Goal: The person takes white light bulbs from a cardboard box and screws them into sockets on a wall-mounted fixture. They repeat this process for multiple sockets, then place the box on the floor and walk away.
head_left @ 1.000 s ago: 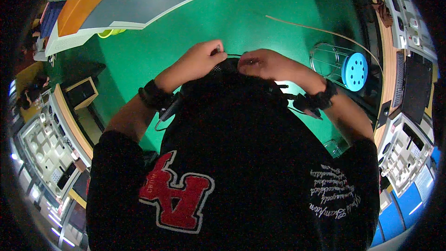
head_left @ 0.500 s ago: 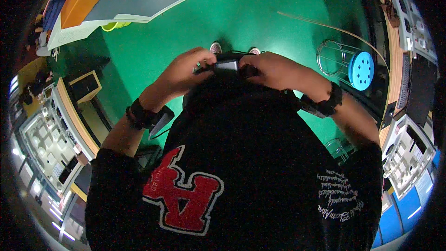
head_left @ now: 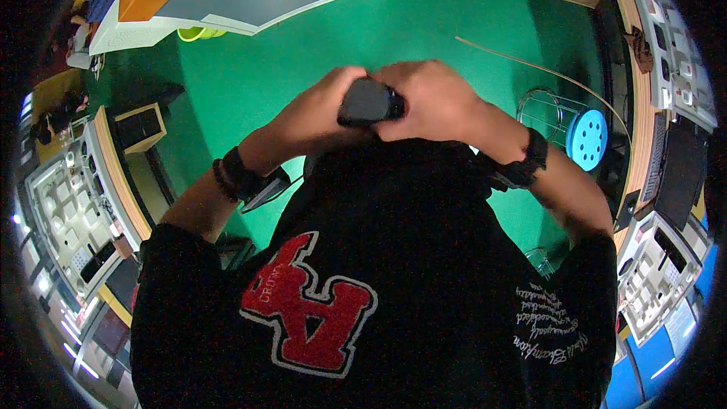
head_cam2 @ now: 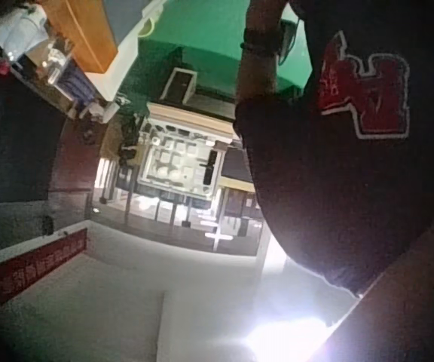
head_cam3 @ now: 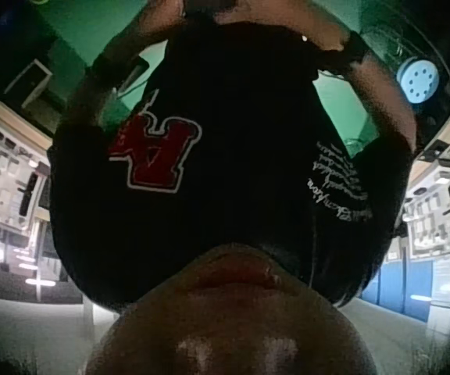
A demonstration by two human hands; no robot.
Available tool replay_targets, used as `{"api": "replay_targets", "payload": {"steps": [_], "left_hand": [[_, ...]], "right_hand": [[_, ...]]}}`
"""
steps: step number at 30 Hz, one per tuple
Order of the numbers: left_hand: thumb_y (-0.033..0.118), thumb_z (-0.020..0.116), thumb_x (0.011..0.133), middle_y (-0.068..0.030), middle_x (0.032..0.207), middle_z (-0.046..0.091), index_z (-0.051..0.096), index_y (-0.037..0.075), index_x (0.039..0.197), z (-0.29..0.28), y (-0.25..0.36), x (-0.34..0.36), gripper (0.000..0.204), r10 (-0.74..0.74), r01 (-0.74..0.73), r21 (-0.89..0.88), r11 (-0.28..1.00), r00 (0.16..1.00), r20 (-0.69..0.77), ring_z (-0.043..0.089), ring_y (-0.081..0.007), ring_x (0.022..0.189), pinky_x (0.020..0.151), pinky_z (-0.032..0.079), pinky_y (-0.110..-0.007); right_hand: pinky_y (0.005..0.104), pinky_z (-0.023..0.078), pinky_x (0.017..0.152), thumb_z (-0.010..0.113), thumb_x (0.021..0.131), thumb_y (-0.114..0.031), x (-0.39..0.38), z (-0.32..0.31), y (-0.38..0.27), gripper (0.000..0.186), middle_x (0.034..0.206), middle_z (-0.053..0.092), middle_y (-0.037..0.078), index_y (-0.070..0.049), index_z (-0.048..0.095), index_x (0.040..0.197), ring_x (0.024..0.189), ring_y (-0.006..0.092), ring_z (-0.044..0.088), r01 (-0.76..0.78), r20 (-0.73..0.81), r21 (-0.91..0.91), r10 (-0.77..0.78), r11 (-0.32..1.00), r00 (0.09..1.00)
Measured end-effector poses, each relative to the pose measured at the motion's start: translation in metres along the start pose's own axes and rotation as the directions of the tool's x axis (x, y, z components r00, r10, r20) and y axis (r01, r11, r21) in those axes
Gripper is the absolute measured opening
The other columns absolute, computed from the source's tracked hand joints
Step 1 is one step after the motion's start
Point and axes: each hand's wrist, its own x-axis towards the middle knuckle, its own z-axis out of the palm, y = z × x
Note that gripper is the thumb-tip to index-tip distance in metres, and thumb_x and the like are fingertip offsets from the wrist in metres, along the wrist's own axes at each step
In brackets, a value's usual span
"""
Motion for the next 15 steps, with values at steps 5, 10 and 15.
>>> {"api": "replay_targets", "payload": {"steps": [5, 10, 15], "left_hand": [[0.015, 0.081, 0.066, -0.0086, 0.106, 0.058, 0.044, 0.003, 0.119, -0.04, 0.02, -0.012, 0.065, -0.259, 0.173, -0.379, 0.909, 0.947, -0.189, 0.057, -0.0153, 0.098, 0.086, 0.047, -0.03], [0.013, 0.074, 0.074, -0.0077, 0.107, 0.059, 0.044, 0.004, 0.121, -0.042, -0.008, -0.047, 0.056, -0.417, 0.088, -0.667, 0.74, 0.838, -0.352, 0.059, -0.0177, 0.096, 0.084, 0.049, -0.029], [0.022, 0.055, 0.089, -0.0103, 0.113, 0.055, 0.042, 0.003, 0.125, -0.037, -0.018, -0.06, 0.042, -0.56, -0.009, -0.961, 0.277, 0.811, -0.169, 0.058, -0.0204, 0.1, 0.085, 0.049, -0.034]], "right_hand": [[0.027, 0.045, 0.068, 0.073, 0.076, -0.021, 0.002, -0.027, -0.014, 0.045, 0.102, 0.056, 0.0, -0.01, 0.053, 0.114, 0.084, 0.0162, 0.056, -0.042, -0.119, 0.64, 0.154, 0.767, 0.981], [0.0313, 0.047, 0.082, 0.068, 0.08, -0.021, -0.012, 0.011, 0.022, 0.041, 0.115, 0.053, 0.004, -0.013, 0.051, 0.118, 0.104, 0.018, 0.051, -0.188, 0.184, 0.59, 0.096, 0.785, 0.978], [0.0351, 0.046, 0.085, 0.067, 0.078, -0.014, -0.004, 0.044, 0.033, 0.03, 0.111, 0.053, 0.008, -0.011, 0.058, 0.106, 0.103, 0.026, 0.053, 0.215, 0.007, 0.385, -0.236, 0.898, 0.972]]}}
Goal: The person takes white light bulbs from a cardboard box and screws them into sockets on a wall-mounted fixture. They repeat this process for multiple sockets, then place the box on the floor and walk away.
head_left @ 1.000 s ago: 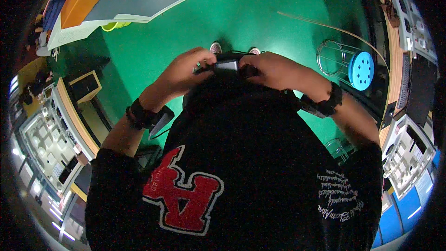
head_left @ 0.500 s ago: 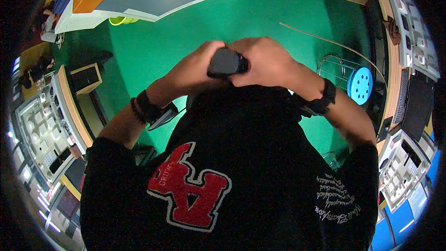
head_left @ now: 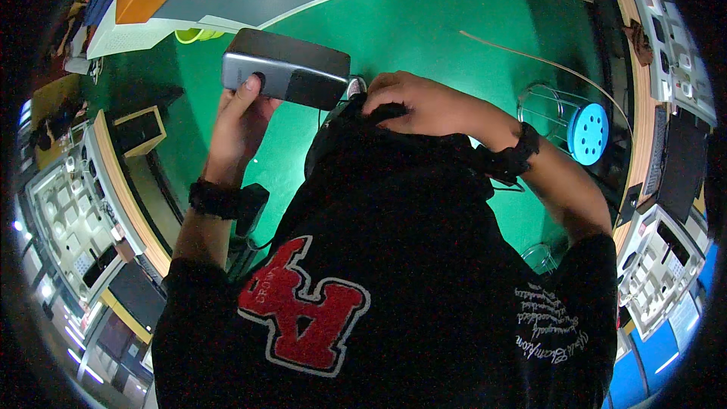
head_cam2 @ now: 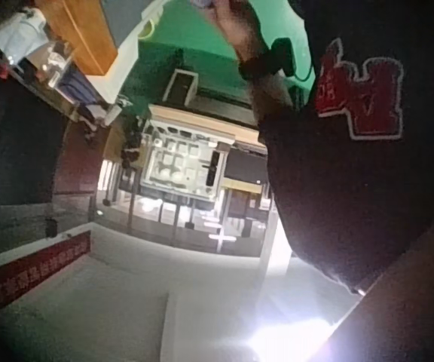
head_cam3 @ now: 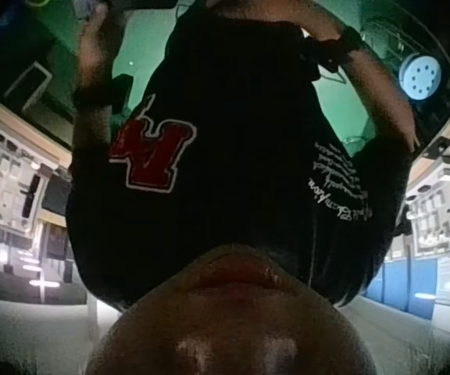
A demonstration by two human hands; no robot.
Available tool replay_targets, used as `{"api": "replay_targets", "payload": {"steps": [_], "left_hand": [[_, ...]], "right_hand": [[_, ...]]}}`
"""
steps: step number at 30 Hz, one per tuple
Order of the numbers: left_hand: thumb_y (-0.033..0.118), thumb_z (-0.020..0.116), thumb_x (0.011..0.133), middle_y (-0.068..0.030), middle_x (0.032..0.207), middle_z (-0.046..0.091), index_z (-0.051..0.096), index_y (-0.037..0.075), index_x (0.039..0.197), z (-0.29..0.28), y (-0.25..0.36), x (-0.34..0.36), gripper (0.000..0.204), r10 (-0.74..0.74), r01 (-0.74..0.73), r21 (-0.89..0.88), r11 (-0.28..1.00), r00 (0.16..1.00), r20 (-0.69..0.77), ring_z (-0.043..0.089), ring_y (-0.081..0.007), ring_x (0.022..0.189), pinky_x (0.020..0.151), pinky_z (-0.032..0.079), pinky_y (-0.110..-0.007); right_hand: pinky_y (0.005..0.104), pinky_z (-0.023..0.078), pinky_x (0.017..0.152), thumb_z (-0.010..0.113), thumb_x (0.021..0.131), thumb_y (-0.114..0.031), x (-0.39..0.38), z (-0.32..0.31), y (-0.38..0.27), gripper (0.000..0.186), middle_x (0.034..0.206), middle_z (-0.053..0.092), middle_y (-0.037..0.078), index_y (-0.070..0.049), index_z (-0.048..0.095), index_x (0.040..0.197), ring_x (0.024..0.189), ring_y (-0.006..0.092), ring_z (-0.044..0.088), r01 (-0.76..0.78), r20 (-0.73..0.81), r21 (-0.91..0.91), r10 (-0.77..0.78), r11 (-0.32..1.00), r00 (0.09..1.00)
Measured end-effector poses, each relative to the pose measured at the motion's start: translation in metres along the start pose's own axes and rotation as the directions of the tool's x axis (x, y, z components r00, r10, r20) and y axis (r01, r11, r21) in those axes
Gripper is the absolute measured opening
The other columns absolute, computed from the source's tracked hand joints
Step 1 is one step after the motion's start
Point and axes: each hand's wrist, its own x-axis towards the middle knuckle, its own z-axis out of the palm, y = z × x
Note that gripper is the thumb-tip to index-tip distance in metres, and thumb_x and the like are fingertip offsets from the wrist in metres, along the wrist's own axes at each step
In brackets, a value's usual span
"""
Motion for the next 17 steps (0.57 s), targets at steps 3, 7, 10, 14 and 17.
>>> {"api": "replay_targets", "payload": {"steps": [3, 7, 10, 14, 17], "left_hand": [[0.027, 0.053, 0.091, -0.0119, 0.118, 0.054, 0.041, 0.004, 0.127, -0.015, -0.014, -0.001, 0.044, 0.046, -0.044, -0.189, 0.981, 0.999, 0.006, 0.055, -0.0235, 0.107, 0.091, 0.046, -0.037], [0.043, 0.054, 0.088, -0.011, 0.125, 0.051, 0.041, 0.005, 0.129, -0.033, -0.016, -0.011, 0.057, 0.035, -0.105, -0.327, 0.939, 0.976, -0.213, 0.051, -0.0283, 0.114, 0.099, 0.039, -0.043], [0.051, 0.053, 0.086, -0.0082, 0.122, 0.053, 0.042, 0.014, 0.129, -0.019, -0.011, -0.017, 0.058, 0.034, -0.161, -0.446, 0.88, 0.96, -0.279, 0.056, -0.0261, 0.105, 0.082, 0.051, -0.04], [0.054, 0.057, 0.081, -0.0081, 0.125, 0.051, 0.043, 0.015, 0.128, 0.011, 0.001, -0.016, 0.063, 0.071, -0.183, -0.601, 0.778, 0.976, -0.205, 0.056, -0.0295, 0.105, 0.084, 0.05, -0.043], [0.054, 0.054, 0.084, -0.0092, 0.127, 0.05, 0.041, 0.014, 0.131, -0.011, -0.007, -0.012, 0.063, 0.128, -0.097, -0.715, 0.693, 0.992, -0.01, 0.052, -0.029, 0.112, 0.092, 0.043, -0.046]], "right_hand": [[0.0388, 0.045, 0.085, 0.066, 0.076, -0.009, -0.002, -0.004, -0.013, 0.024, 0.11, 0.054, 0.008, -0.008, 0.058, 0.098, 0.099, 0.03, 0.053, -0.121, 0.076, -0.34, 0.155, 0.933, 0.985], [0.039, 0.045, 0.082, 0.066, 0.074, -0.009, -0.009, -0.013, -0.033, 0.021, 0.107, 0.056, 0.008, -0.01, 0.059, 0.094, 0.094, 0.0299, 0.056, -0.16, 0.012, -0.477, 0.188, 0.864, 0.982], [0.0394, 0.046, 0.081, 0.066, 0.073, -0.01, -0.003, -0.015, -0.056, 0.035, 0.108, 0.056, 0.009, -0.015, 0.059, 0.107, 0.095, 0.0299, 0.055, -0.11, 0.056, -0.601, 0.179, 0.791, 0.982], [0.0398, 0.045, 0.084, 0.066, 0.074, -0.011, 0.015, -0.031, -0.071, 0.06, 0.117, 0.053, 0.011, -0.018, 0.045, 0.13, 0.099, 0.0296, 0.054, -0.13, 0.209, -0.518, 0.272, 0.846, 0.939], [0.0404, 0.043, 0.091, 0.066, 0.073, -0.011, 0.028, -0.035, -0.06, 0.084, 0.129, 0.045, 0.014, -0.017, 0.021, 0.143, 0.108, 0.0296, 0.051, -0.112, 0.379, -0.292, 0.223, 0.95, 0.898]]}}
